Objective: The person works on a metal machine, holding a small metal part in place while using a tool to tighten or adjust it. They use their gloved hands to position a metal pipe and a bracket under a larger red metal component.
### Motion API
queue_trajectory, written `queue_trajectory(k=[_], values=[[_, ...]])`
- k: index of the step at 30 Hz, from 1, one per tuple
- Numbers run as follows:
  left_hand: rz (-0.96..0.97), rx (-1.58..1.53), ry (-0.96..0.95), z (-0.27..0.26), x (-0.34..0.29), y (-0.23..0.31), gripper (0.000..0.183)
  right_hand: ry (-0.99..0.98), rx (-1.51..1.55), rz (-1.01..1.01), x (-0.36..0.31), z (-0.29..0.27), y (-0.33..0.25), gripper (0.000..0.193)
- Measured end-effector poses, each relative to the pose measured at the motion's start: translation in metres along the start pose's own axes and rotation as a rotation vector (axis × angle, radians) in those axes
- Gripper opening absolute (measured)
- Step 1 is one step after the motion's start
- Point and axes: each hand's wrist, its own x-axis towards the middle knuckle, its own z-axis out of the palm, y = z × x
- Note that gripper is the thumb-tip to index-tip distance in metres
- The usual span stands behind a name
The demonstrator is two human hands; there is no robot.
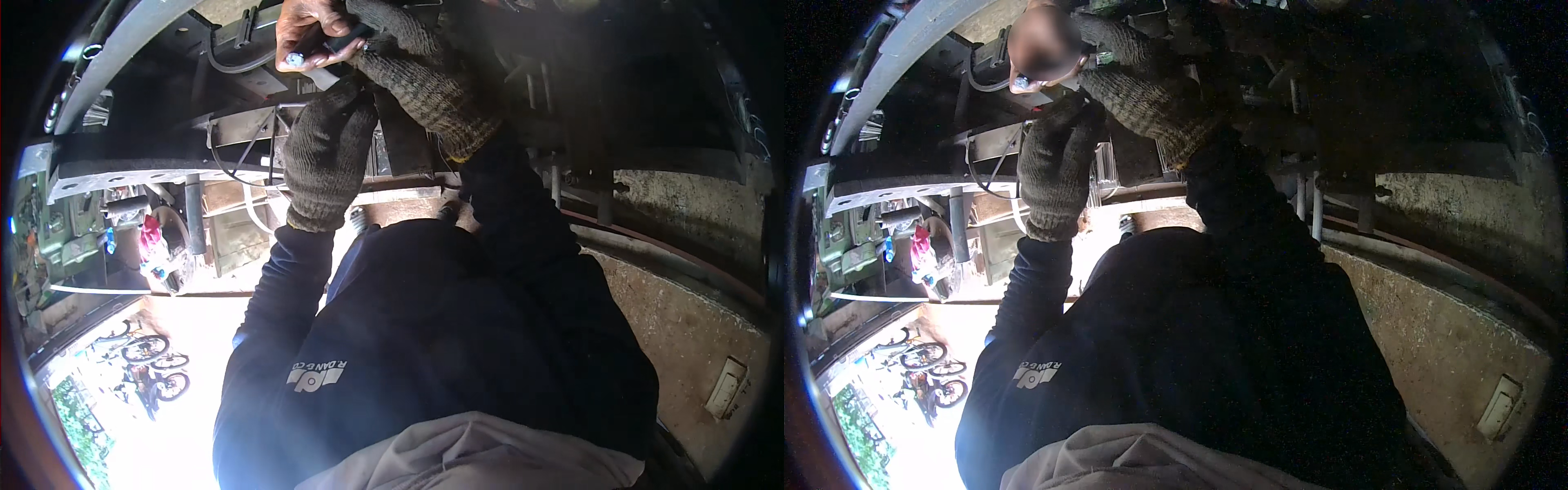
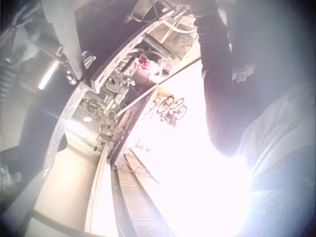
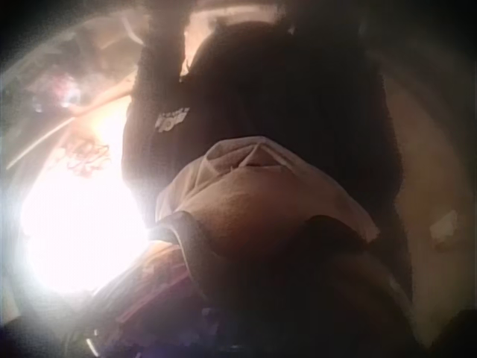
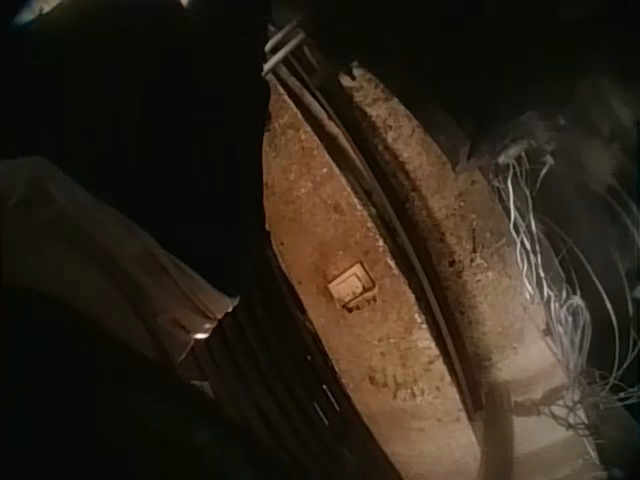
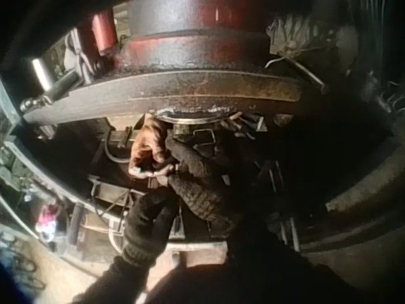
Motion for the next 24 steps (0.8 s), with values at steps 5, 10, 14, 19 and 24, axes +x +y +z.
queue_trajectory(k=[5, 10, 14, 19, 24], values=[[-0.193, -0.145, 0.064, 0.006, 0.009, -0.004, 0.026, -0.031, 0.482, 0.413, -0.005, 0.010, 0.003, 0.059], [-0.268, -0.265, 0.087, 0.007, 0.013, 0.000, 0.024, -0.018, 0.354, 0.208, -0.023, 0.038, 0.056, 0.050], [-0.403, -0.340, 0.050, -0.002, 0.016, -0.002, 0.026, 0.060, 0.084, 0.012, -0.018, 0.031, 0.046, 0.048], [-0.437, -0.406, -0.083, -0.009, 0.028, 0.007, 0.024, 0.095, 0.095, 0.035, -0.022, 0.032, 0.046, 0.049], [0.085, 0.245, -0.192, -0.001, 0.027, -0.001, 0.022, 0.111, 0.080, 0.014, -0.021, 0.023, 0.036, 0.050]])
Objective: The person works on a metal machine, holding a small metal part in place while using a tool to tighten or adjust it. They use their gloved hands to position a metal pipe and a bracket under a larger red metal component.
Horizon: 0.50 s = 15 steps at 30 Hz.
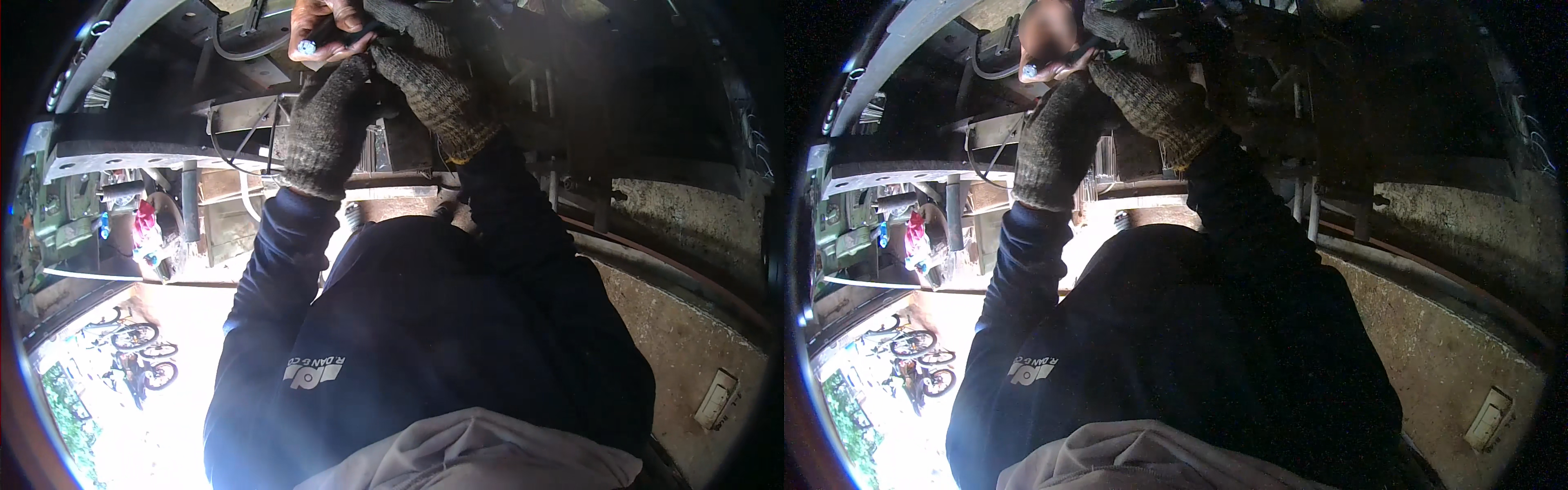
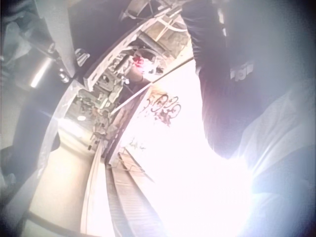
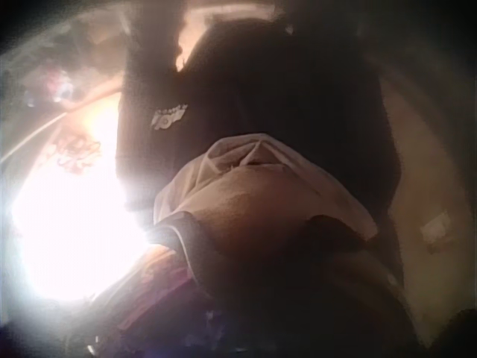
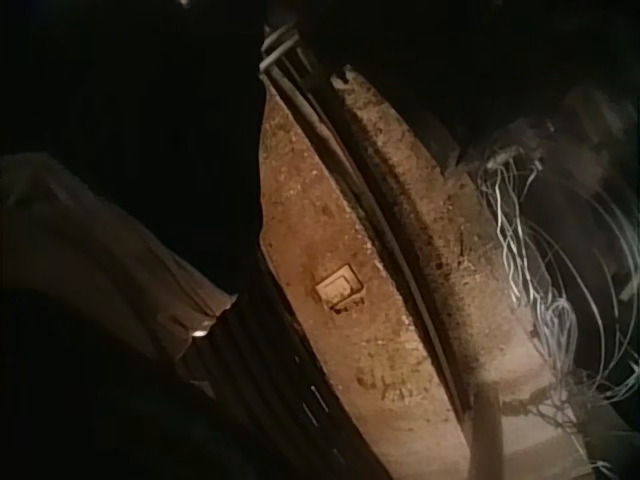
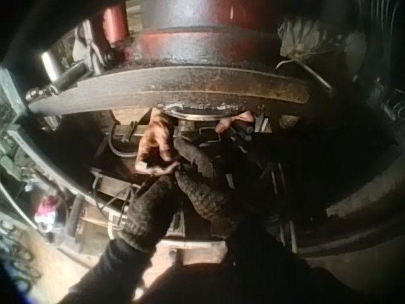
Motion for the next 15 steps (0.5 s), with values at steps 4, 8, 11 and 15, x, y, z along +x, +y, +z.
queue_trajectory(k=[4, 8, 11, 15], values=[[0.007, 0.112, 0.011, 0.003, -0.002, 0.005, 0.023, -0.091, 0.169, 0.156, -0.003, -0.001, -0.005, 0.052], [-0.107, -0.178, 0.039, 0.015, 0.001, -0.011, 0.025, -0.165, 0.046, 0.183, 0.000, -0.012, -0.002, 0.052], [-0.237, -0.495, 0.111, 0.021, -0.009, -0.023, 0.028, -0.216, -0.043, 0.210, -0.001, -0.007, 0.006, 0.052], [-0.229, -0.452, 0.050, 0.015, -0.006, -0.030, 0.032, -0.243, 0.043, 0.281, 0.000, -0.005, 0.009, 0.052]])
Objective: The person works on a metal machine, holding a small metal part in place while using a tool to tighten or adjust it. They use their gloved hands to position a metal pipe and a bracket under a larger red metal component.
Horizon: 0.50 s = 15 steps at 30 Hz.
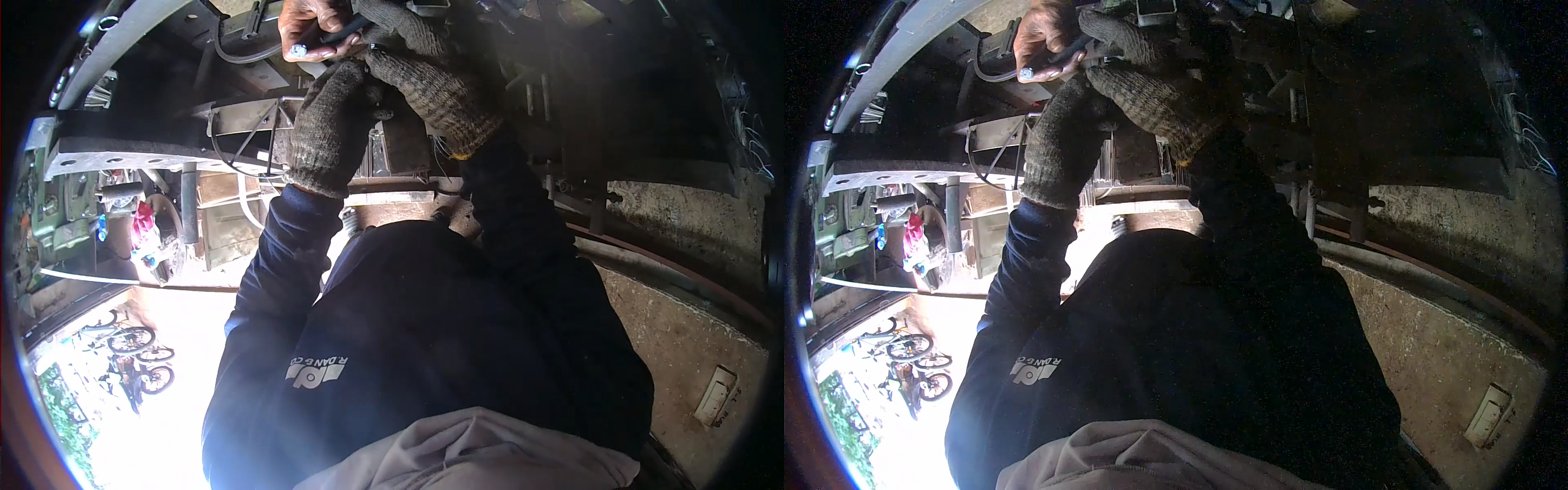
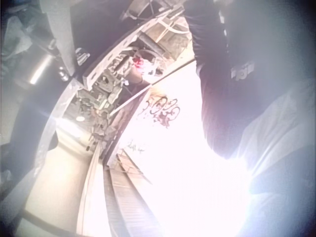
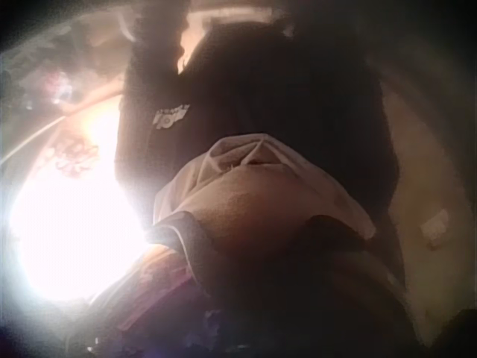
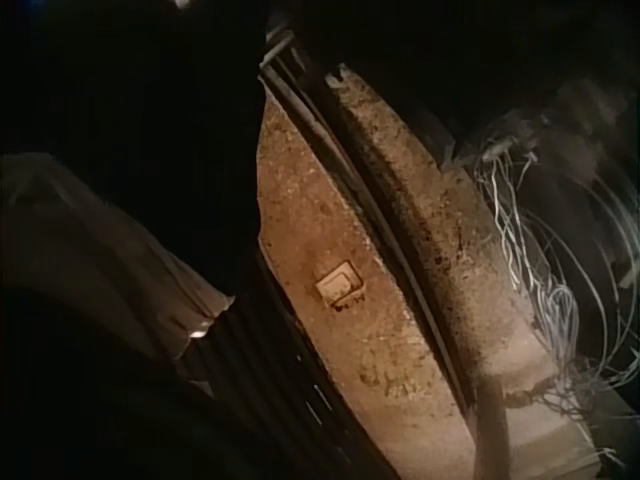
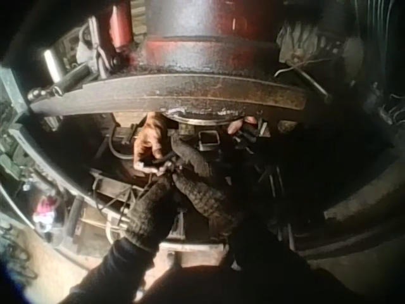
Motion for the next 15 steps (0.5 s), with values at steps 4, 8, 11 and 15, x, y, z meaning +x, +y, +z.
queue_trajectory(k=[4, 8, 11, 15], values=[[0.089, 0.270, 0.060, 0.000, 0.002, 0.001, 0.034, 0.046, 0.062, -0.154, 0.005, -0.002, -0.003, 0.050], [0.070, 0.190, 0.082, -0.001, 0.003, 0.007, 0.037, 0.128, 0.094, -0.142, 0.001, 0.000, -0.022, 0.045], [0.073, 0.171, 0.098, -0.004, -0.002, 0.013, 0.036, 0.210, 0.271, 0.089, -0.020, -0.008, -0.023, 0.044], [0.033, 0.046, 0.074, 0.002, -0.003, 0.018, 0.031, 0.365, -0.030, -0.020, -0.023, -0.027, -0.020, 0.039]])
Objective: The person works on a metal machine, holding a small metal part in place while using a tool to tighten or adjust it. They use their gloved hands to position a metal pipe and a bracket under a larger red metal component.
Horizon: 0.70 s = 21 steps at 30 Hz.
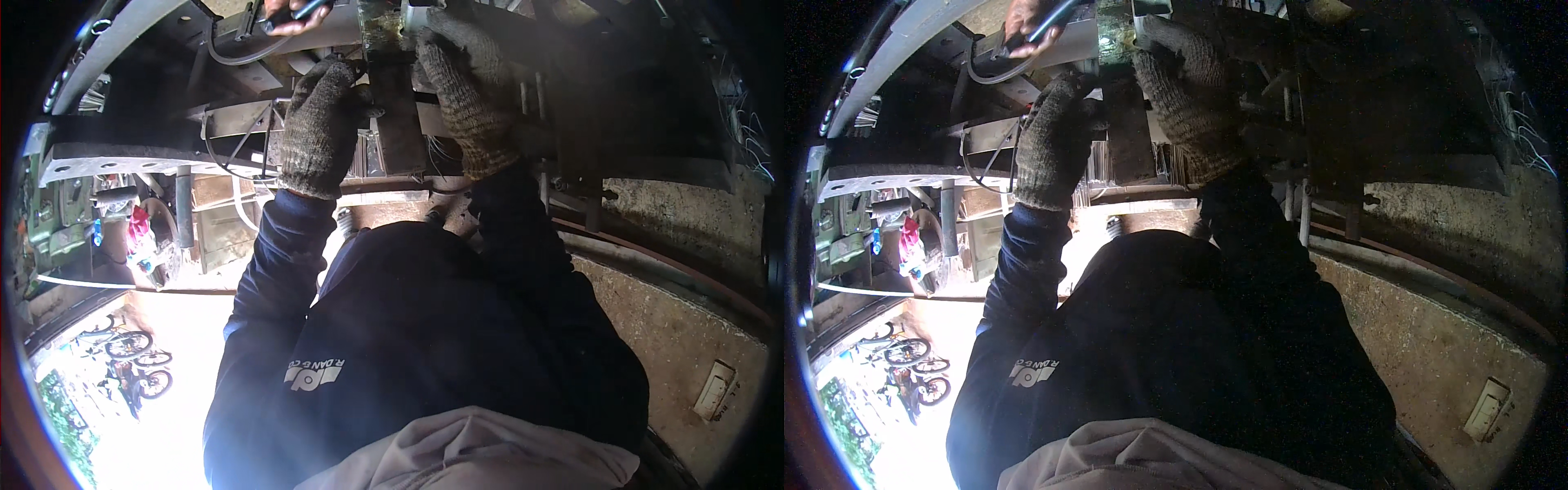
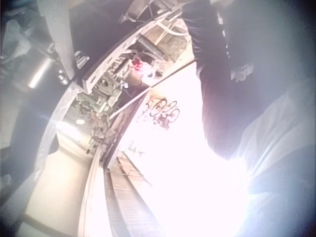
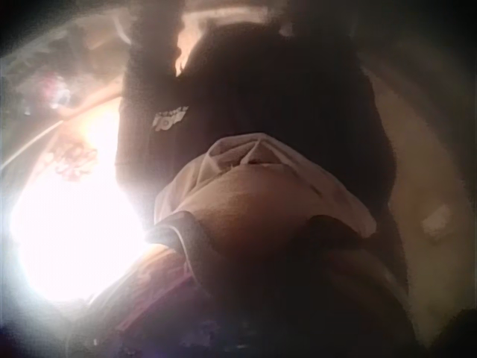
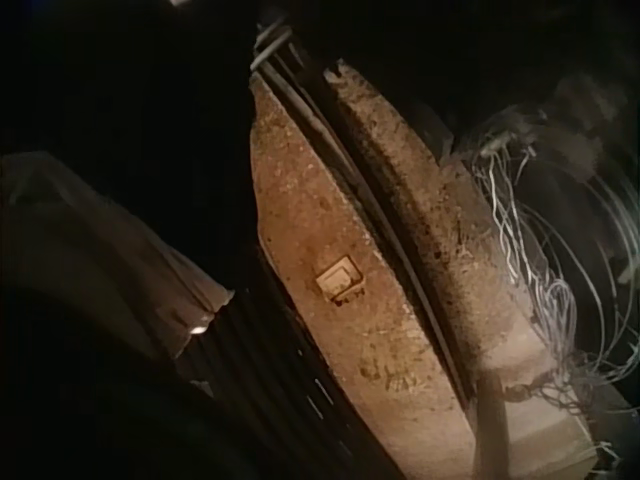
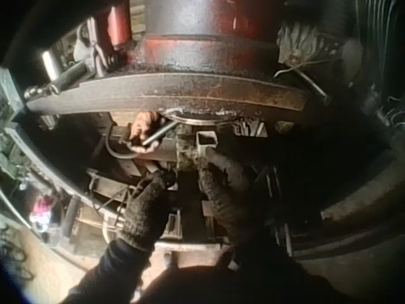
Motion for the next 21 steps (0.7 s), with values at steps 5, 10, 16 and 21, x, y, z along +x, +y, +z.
queue_trajectory(k=[5, 10, 16, 21], values=[[-0.249, -0.237, 0.117, 0.009, 0.008, 0.028, 0.032, -0.111, -0.280, -0.096, 0.015, -0.028, -0.013, 0.062], [0.048, 0.442, -0.006, 0.003, 0.059, 0.029, 0.044, -0.361, 0.118, 0.222, 0.058, -0.043, -0.013, 0.072], [0.305, 0.744, -0.233, 0.020, 0.118, 0.048, 0.059, -0.526, 0.217, 0.344, 0.085, -0.054, -0.011, 0.075], [0.438, 0.818, -0.179, 0.016, 0.128, 0.009, 0.056, -0.530, 0.227, 0.397, 0.088, -0.041, 0.007, 0.075]])
